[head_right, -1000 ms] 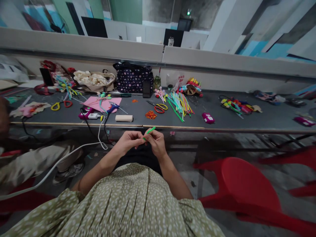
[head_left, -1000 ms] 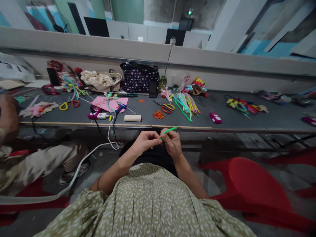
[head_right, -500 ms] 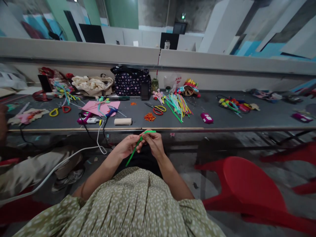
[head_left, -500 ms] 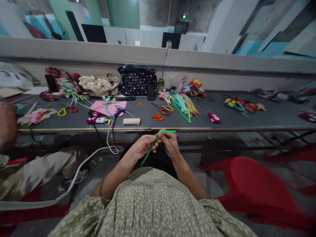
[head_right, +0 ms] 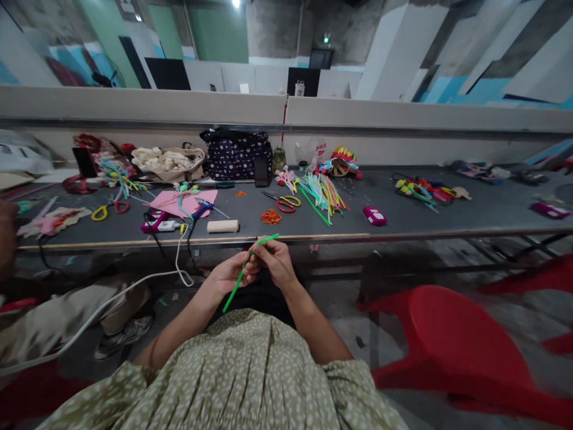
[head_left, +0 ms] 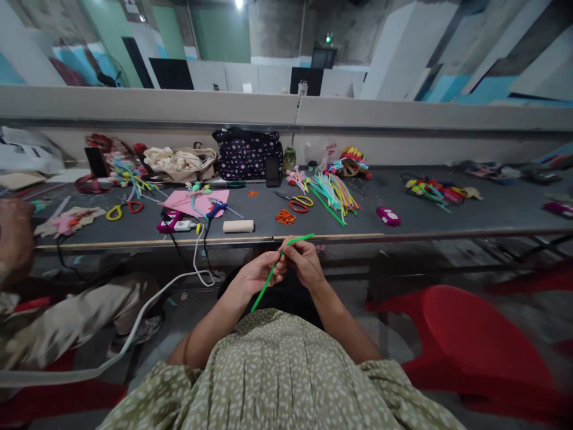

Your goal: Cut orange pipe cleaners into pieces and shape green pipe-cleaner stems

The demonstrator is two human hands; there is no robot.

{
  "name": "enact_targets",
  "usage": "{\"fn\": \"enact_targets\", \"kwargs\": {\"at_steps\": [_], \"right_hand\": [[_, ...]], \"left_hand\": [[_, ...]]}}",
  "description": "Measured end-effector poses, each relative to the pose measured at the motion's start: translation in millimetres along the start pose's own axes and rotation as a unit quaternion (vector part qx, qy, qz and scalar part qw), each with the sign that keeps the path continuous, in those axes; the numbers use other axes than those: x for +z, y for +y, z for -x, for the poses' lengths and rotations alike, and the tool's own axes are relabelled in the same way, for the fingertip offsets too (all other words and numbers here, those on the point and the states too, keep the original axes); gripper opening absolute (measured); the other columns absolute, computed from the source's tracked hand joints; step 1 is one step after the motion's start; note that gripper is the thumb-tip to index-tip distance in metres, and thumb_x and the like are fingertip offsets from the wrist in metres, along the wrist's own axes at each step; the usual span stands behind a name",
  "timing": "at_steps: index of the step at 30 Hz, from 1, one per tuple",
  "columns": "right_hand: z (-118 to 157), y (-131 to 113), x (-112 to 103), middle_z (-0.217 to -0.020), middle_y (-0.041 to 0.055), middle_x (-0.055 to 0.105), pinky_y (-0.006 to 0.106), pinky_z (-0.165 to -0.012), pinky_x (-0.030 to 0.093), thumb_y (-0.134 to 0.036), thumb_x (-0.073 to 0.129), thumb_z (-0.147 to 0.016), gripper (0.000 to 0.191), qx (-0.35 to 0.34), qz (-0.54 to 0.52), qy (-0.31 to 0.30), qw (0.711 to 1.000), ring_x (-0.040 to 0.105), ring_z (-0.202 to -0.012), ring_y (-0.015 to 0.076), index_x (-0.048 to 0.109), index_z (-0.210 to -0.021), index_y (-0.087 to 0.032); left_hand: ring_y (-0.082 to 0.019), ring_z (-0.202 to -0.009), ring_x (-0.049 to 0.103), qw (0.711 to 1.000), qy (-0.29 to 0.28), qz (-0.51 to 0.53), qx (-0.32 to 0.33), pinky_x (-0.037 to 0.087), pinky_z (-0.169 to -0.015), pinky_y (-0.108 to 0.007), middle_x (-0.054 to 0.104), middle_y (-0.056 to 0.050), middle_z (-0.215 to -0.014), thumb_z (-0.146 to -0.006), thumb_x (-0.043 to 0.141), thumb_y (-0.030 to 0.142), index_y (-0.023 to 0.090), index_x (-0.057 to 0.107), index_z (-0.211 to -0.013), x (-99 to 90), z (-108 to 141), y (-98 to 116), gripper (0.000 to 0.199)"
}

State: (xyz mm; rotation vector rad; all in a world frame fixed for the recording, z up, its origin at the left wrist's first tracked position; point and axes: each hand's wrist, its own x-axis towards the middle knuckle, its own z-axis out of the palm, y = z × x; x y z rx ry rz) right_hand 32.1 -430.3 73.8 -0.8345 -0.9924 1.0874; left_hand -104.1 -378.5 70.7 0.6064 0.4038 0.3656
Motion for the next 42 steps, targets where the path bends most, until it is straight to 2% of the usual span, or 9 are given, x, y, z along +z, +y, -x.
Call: {"fn": "enact_targets", "kwargs": {"at_steps": [3,10,21,26,30,33,36,39,42], "right_hand": [[-1.4,-0.1,1.7,-0.068,-0.0019,0.060,0.021,-0.047,0.047,-0.036,0.073,-0.075,0.018,-0.019,-0.001,-0.002,1.000,0.056,-0.053,0.0094,0.069,-0.072,-0.019],[-2.8,-3.3,0.8,-0.064,-0.0019,0.056,0.021,-0.043,0.037,-0.037,0.072,-0.077,0.019,-0.060,0.076,0.020,0.995,0.047,-0.050,0.0085,0.068,-0.070,-0.019],[-0.9,-18.2,2.8,-0.072,0.0003,0.054,0.024,-0.052,0.043,-0.039,0.071,-0.078,0.024,-0.129,0.163,0.003,0.978,0.050,-0.058,0.0103,0.067,-0.067,-0.018],[-5.1,-16.6,4.3,-0.068,-0.0013,0.057,0.022,-0.047,0.042,-0.041,0.069,-0.079,0.023,-0.075,0.135,-0.001,0.988,0.052,-0.052,0.0093,0.067,-0.073,-0.018],[-9.6,-9.8,2.8,-0.062,-0.0020,0.060,0.021,-0.046,0.043,-0.045,0.065,-0.082,0.027,-0.031,0.111,-0.002,0.993,0.055,-0.053,0.0104,0.068,-0.086,-0.018],[-11.6,-4.8,-2.6,-0.067,-0.0019,0.060,0.019,-0.043,0.041,-0.047,0.066,-0.079,0.030,-0.024,0.097,0.028,0.995,0.051,-0.054,0.0096,0.067,-0.092,-0.019],[-11.8,-0.4,-11.0,-0.069,-0.0023,0.058,0.018,-0.041,0.038,-0.045,0.066,-0.079,0.030,-0.028,0.079,0.086,0.993,0.048,-0.053,0.0086,0.067,-0.095,-0.019],[-10.5,2.4,-18.5,-0.068,-0.0020,0.058,0.018,-0.042,0.036,-0.045,0.065,-0.079,0.029,-0.038,0.085,0.139,0.986,0.046,-0.051,0.0077,0.067,-0.090,-0.018],[-8.2,3.3,-21.2,-0.067,-0.0017,0.058,0.019,-0.043,0.035,-0.044,0.065,-0.079,0.027,-0.047,0.097,0.142,0.984,0.046,-0.052,0.0082,0.068,-0.087,-0.019]], "left_hand": [[-0.004,-0.047,0.047,1.000,0.009,-0.023,0.008,0.044,-0.050,-0.018,0.051,0.003,-0.057,-0.063,0.082,0.030,0.012,0.061,-0.072,-0.8,-0.4,-0.1,0.028],[-0.007,-0.046,0.053,0.989,0.037,-0.113,0.084,0.052,-0.056,-0.024,0.059,0.001,-0.057,-0.061,0.083,0.033,0.010,0.066,-0.073,0.3,0.4,2.5,0.032],[-0.007,-0.044,0.052,0.979,0.075,-0.147,0.120,0.053,-0.055,-0.024,0.059,0.001,-0.055,-0.057,0.085,0.026,0.010,0.065,-0.064,6.9,6.6,8.1,0.027],[-0.008,-0.051,0.057,0.977,0.071,-0.139,0.148,0.054,-0.056,-0.022,0.062,-0.001,-0.062,-0.063,0.082,0.030,0.010,0.067,-0.071,3.5,5.0,5.6,0.027],[-0.009,-0.051,0.058,0.981,0.053,-0.132,0.131,0.055,-0.056,-0.023,0.062,-0.001,-0.062,-0.069,0.079,0.034,0.010,0.068,-0.077,-2.4,4.5,5.5,0.028],[-0.009,-0.051,0.058,0.983,0.074,-0.113,0.128,0.055,-0.056,-0.024,0.061,0.000,-0.061,-0.067,0.081,0.032,0.010,0.068,-0.078,-4.2,5.3,8.1,0.028],[-0.008,-0.053,0.058,0.983,0.087,-0.104,0.128,0.055,-0.057,-0.023,0.062,0.000,-0.064,-0.068,0.080,0.030,0.010,0.069,-0.082,-5.9,5.2,9.9,0.027],[-0.008,-0.053,0.058,0.982,0.086,-0.100,0.132,0.055,-0.058,-0.023,0.064,0.000,-0.067,-0.070,0.079,0.028,0.010,0.069,-0.086,-8.0,3.9,9.5,0.026],[-0.008,-0.054,0.059,0.983,0.082,-0.097,0.134,0.055,-0.059,-0.024,0.063,0.000,-0.066,-0.069,0.079,0.028,0.010,0.069,-0.087,-9.1,2.5,7.9,0.027]]}}
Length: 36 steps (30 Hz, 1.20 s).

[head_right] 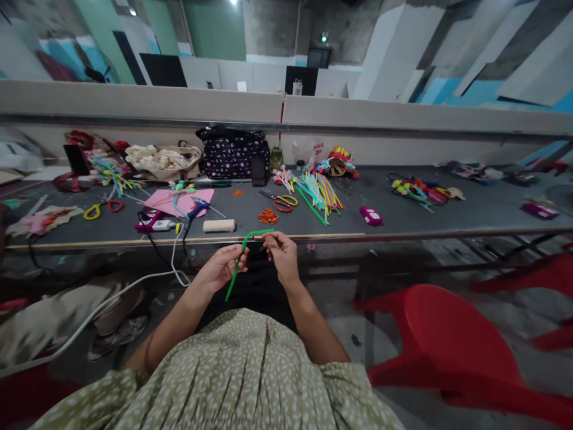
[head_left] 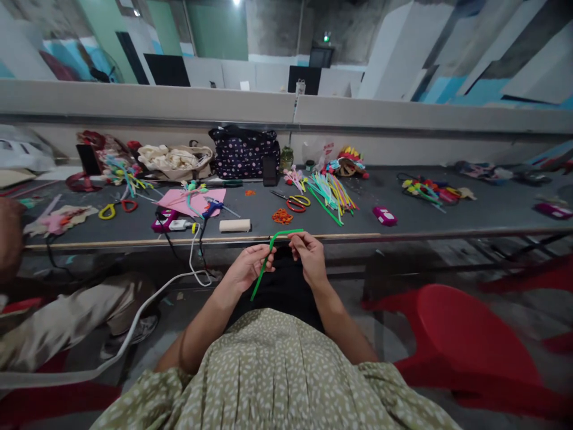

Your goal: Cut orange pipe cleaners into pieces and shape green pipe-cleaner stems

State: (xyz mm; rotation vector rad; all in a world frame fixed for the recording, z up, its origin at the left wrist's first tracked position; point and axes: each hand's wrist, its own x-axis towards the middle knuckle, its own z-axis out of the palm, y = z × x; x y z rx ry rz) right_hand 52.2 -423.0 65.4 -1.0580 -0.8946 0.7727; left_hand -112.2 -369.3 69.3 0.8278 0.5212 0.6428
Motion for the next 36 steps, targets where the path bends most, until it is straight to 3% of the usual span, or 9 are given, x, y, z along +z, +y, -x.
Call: {"fn": "enact_targets", "kwargs": {"at_steps": [6,10,14,18,25,32,36], "right_hand": [[5.8,1.6,5.0,-0.074,-0.0003,0.063,0.020,-0.045,0.036,-0.040,0.069,-0.078,0.028,0.000,0.012,-0.074,0.997,0.047,-0.055,0.0087,0.070,-0.096,-0.019],[6.7,0.8,7.1,-0.071,0.0000,0.064,0.021,-0.048,0.039,-0.039,0.069,-0.079,0.023,-0.004,0.037,-0.110,0.993,0.049,-0.054,0.0088,0.070,-0.088,-0.018],[6.2,0.2,5.1,-0.070,0.0009,0.065,0.022,-0.051,0.041,-0.040,0.066,-0.081,0.023,-0.033,0.077,-0.107,0.991,0.054,-0.059,0.0116,0.069,-0.082,-0.017],[5.1,5.6,2.0,-0.075,0.0020,0.067,0.023,-0.053,0.042,-0.042,0.066,-0.080,0.024,-0.035,0.105,-0.095,0.989,0.055,-0.062,0.0124,0.069,-0.083,-0.018],[7.1,15.7,-3.9,-0.064,-0.0008,0.060,0.024,-0.049,0.039,-0.046,0.064,-0.080,0.028,-0.014,0.164,-0.120,0.979,0.048,-0.054,0.0119,0.070,-0.079,-0.019],[19.4,13.6,-5.2,-0.078,0.0029,0.061,0.028,-0.068,0.044,-0.038,0.057,-0.087,0.022,-0.138,0.288,-0.085,0.944,0.055,-0.073,0.0162,0.067,-0.078,-0.021],[17.3,14.7,-14.3,-0.075,0.0013,0.061,0.026,-0.058,0.043,-0.041,0.058,-0.087,0.023,-0.082,0.238,-0.134,0.958,0.054,-0.065,0.0148,0.067,-0.080,-0.021]], "left_hand": [[-0.009,-0.050,0.058,1.000,-0.013,-0.014,0.001,0.056,-0.060,-0.025,0.062,0.000,-0.062,-0.071,0.078,0.032,0.009,0.069,-0.086,0.9,2.5,-3.4,0.028],[-0.009,-0.048,0.058,0.999,-0.030,-0.037,0.002,0.056,-0.059,-0.026,0.064,-0.001,-0.061,-0.074,0.075,0.034,0.009,0.068,-0.087,1.7,5.5,-5.3,0.029],[-0.010,-0.050,0.060,0.997,-0.029,-0.072,0.019,0.053,-0.056,-0.023,0.067,-0.005,-0.065,-0.078,0.070,0.041,0.010,0.067,-0.092,1.4,6.5,-7.5,0.034],[-0.009,-0.050,0.060,0.991,0.013,-0.120,0.064,0.047,-0.052,-0.018,0.067,-0.004,-0.063,-0.073,0.075,0.040,0.012,0.066,-0.084,1.6,6.0,-12.4,0.031],[-0.010,-0.049,0.057,0.964,0.051,-0.224,0.133,0.045,-0.049,-0.019,0.064,-0.003,-0.057,-0.073,0.073,0.040,0.012,0.066,-0.073,4.4,4.1,-21.6,0.029],[-0.009,-0.046,0.053,0.941,0.056,-0.292,0.160,0.043,-0.048,-0.018,0.061,-0.001,-0.053,-0.077,0.066,0.035,0.012,0.065,-0.069,3.6,0.6,-27.7,0.025],[-0.010,-0.048,0.054,0.945,0.052,-0.287,0.149,0.043,-0.049,-0.019,0.062,-0.002,-0.055,-0.077,0.066,0.037,0.012,0.065,-0.071,7.1,1.9,-30.0,0.026]]}}
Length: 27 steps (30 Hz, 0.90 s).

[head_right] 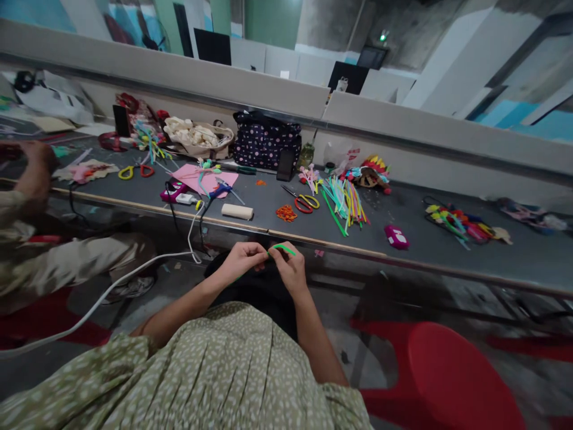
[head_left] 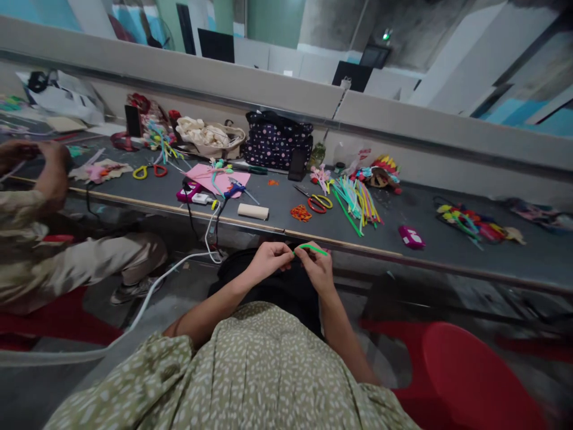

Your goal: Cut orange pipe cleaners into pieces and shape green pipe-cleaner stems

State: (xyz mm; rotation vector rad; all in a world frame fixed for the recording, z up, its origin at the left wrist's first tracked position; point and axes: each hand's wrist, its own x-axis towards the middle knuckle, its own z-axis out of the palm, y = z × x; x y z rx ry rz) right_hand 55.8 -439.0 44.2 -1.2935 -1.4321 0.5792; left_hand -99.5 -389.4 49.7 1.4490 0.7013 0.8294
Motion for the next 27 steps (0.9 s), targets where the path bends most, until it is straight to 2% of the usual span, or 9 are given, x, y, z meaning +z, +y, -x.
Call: {"fn": "enact_targets", "kwargs": {"at_steps": [2,4,11,13,18,23,27], "right_hand": [[0.4,2.9,-4.3,-0.077,0.0011,0.063,0.025,-0.055,0.043,-0.042,0.059,-0.086,0.024,0.009,-0.026,-0.031,0.999,0.054,-0.062,0.0140,0.067,-0.083,-0.020],[2.0,4.3,-5.9,-0.076,0.0009,0.063,0.025,-0.055,0.043,-0.042,0.059,-0.086,0.023,0.008,-0.027,-0.035,0.999,0.054,-0.060,0.0137,0.067,-0.083,-0.020],[7.2,0.5,6.0,-0.080,0.0036,0.063,0.029,-0.071,0.045,-0.036,0.056,-0.088,0.019,-0.044,0.065,0.028,0.997,0.057,-0.076,0.0181,0.066,-0.081,-0.021],[5.7,0.8,7.6,-0.078,0.0027,0.063,0.029,-0.068,0.045,-0.037,0.057,-0.088,0.020,-0.023,0.052,0.024,0.998,0.057,-0.072,0.0170,0.066,-0.080,-0.021],[-1.3,2.4,5.0,-0.068,-0.0003,0.061,0.024,-0.051,0.043,-0.041,0.061,-0.084,0.024,0.066,-0.055,-0.029,0.996,0.052,-0.057,0.0128,0.067,-0.078,-0.019],[-8.4,0.4,6.0,-0.068,-0.0002,0.061,0.023,-0.048,0.044,-0.042,0.062,-0.084,0.025,0.059,-0.086,-0.012,0.994,0.052,-0.055,0.0119,0.069,-0.078,-0.018],[-11.5,2.0,9.2,-0.076,0.0016,0.064,0.022,-0.049,0.045,-0.044,0.058,-0.086,0.028,0.053,-0.108,-0.002,0.993,0.054,-0.059,0.0125,0.070,-0.089,-0.019]], "left_hand": [[-0.010,-0.049,0.054,1.000,-0.007,0.001,-0.002,0.044,-0.050,-0.020,0.062,-0.002,-0.056,-0.077,0.066,0.037,0.012,0.066,-0.071,1.9,1.3,-0.4,0.026],[-0.010,-0.049,0.054,1.000,-0.016,-0.001,0.000,0.044,-0.050,-0.020,0.062,-0.002,-0.057,-0.078,0.065,0.038,0.012,0.066,-0.072,2.8,2.1,-2.3,0.027],[-0.011,-0.053,0.055,0.996,0.009,-0.083,0.044,0.040,-0.052,-0.020,0.062,-0.001,-0.057,-0.080,0.062,0.037,0.014,0.068,-0.070,-2.8,1.0,-10.2,0.026],[-0.011,-0.053,0.055,0.997,0.005,-0.071,0.040,0.041,-0.053,-0.020,0.062,-0.001,-0.058,-0.081,0.062,0.038,0.014,0.068,-0.072,-5.0,1.8,-10.1,0.027],[-0.012,-0.058,0.058,0.999,-0.040,0.032,-0.004,0.045,-0.058,-0.022,0.066,-0.005,-0.067,-0.081,0.062,0.045,0.011,0.066,-0.078,-9.3,2.6,-8.2,0.034],[-0.010,-0.057,0.056,0.997,-0.043,0.062,-0.024,0.041,-0.058,-0.021,0.066,-0.005,-0.066,-0.077,0.069,0.041,0.011,0.066,-0.076,-12.9,-4.4,-5.3,0.031],[-0.011,-0.057,0.057,0.997,-0.020,0.048,-0.050,0.039,-0.056,-0.021,0.068,-0.005,-0.064,-0.075,0.071,0.040,0.011,0.067,-0.074,-15.0,-7.8,-2.0,0.029]]}}
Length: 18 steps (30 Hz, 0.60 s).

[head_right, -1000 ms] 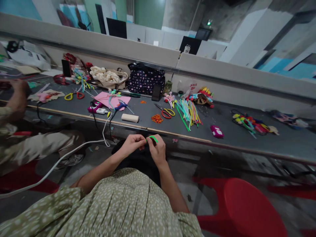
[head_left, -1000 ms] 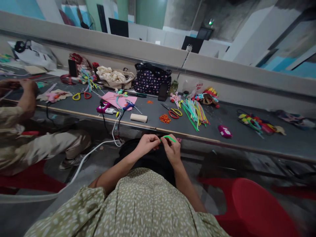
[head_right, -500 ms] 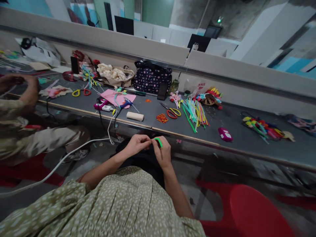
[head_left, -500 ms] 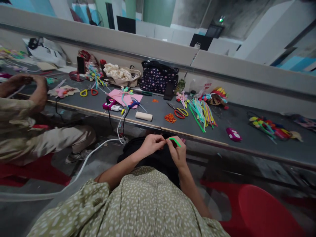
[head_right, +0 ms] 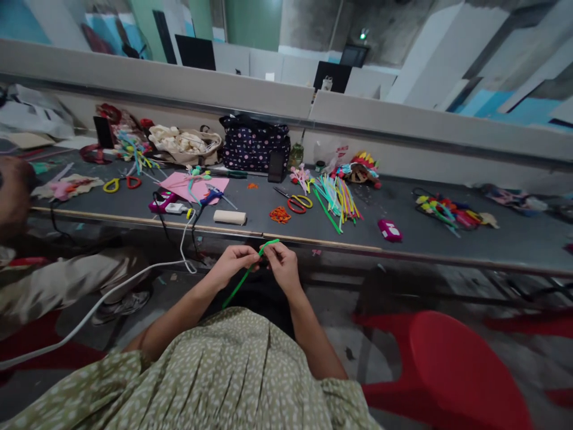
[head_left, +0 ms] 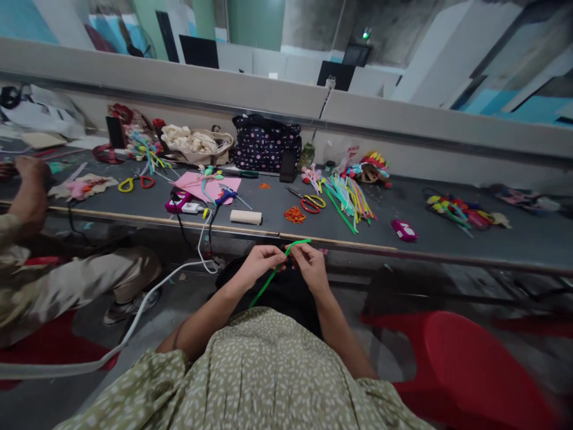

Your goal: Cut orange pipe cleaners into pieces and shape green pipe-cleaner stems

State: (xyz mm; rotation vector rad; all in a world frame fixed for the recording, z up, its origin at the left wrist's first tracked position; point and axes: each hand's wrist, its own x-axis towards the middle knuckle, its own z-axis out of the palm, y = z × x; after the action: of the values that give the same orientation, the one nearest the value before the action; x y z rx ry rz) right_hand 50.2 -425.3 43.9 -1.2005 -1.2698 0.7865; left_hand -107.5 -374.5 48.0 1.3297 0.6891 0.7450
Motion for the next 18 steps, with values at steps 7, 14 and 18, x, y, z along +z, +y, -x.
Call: {"fn": "enact_targets", "kwargs": {"at_steps": [7,14,18], "right_hand": [[0.4,3.6,2.4,-0.069,-0.0006,0.059,0.022,-0.050,0.045,-0.043,0.065,-0.082,0.026,0.015,-0.007,-0.013,1.000,0.053,-0.058,0.0118,0.066,-0.078,-0.018],[-3.0,-1.6,3.5,-0.067,-0.0006,0.059,0.022,-0.048,0.043,-0.042,0.065,-0.081,0.025,-0.003,-0.007,0.009,1.000,0.050,-0.055,0.0110,0.068,-0.077,-0.018],[-4.6,-1.3,3.9,-0.069,0.0011,0.062,0.022,-0.047,0.045,-0.046,0.065,-0.080,0.029,0.039,-0.066,-0.006,0.997,0.053,-0.057,0.0120,0.070,-0.083,-0.017]], "left_hand": [[-0.010,-0.055,0.056,1.000,-0.013,0.008,-0.007,0.040,-0.056,-0.021,0.067,-0.003,-0.061,-0.073,0.072,0.040,0.011,0.067,-0.072,-4.2,2.5,1.0,0.029],[-0.012,-0.057,0.061,0.999,0.001,0.042,-0.033,0.045,-0.059,-0.023,0.068,-0.004,-0.066,-0.072,0.073,0.044,0.012,0.068,-0.078,-6.5,-1.1,-1.8,0.032],[-0.012,-0.056,0.060,0.999,0.033,0.024,-0.011,0.043,-0.058,-0.022,0.066,-0.003,-0.061,-0.069,0.074,0.039,0.012,0.068,-0.074,-5.3,-1.7,3.1,0.028]]}}
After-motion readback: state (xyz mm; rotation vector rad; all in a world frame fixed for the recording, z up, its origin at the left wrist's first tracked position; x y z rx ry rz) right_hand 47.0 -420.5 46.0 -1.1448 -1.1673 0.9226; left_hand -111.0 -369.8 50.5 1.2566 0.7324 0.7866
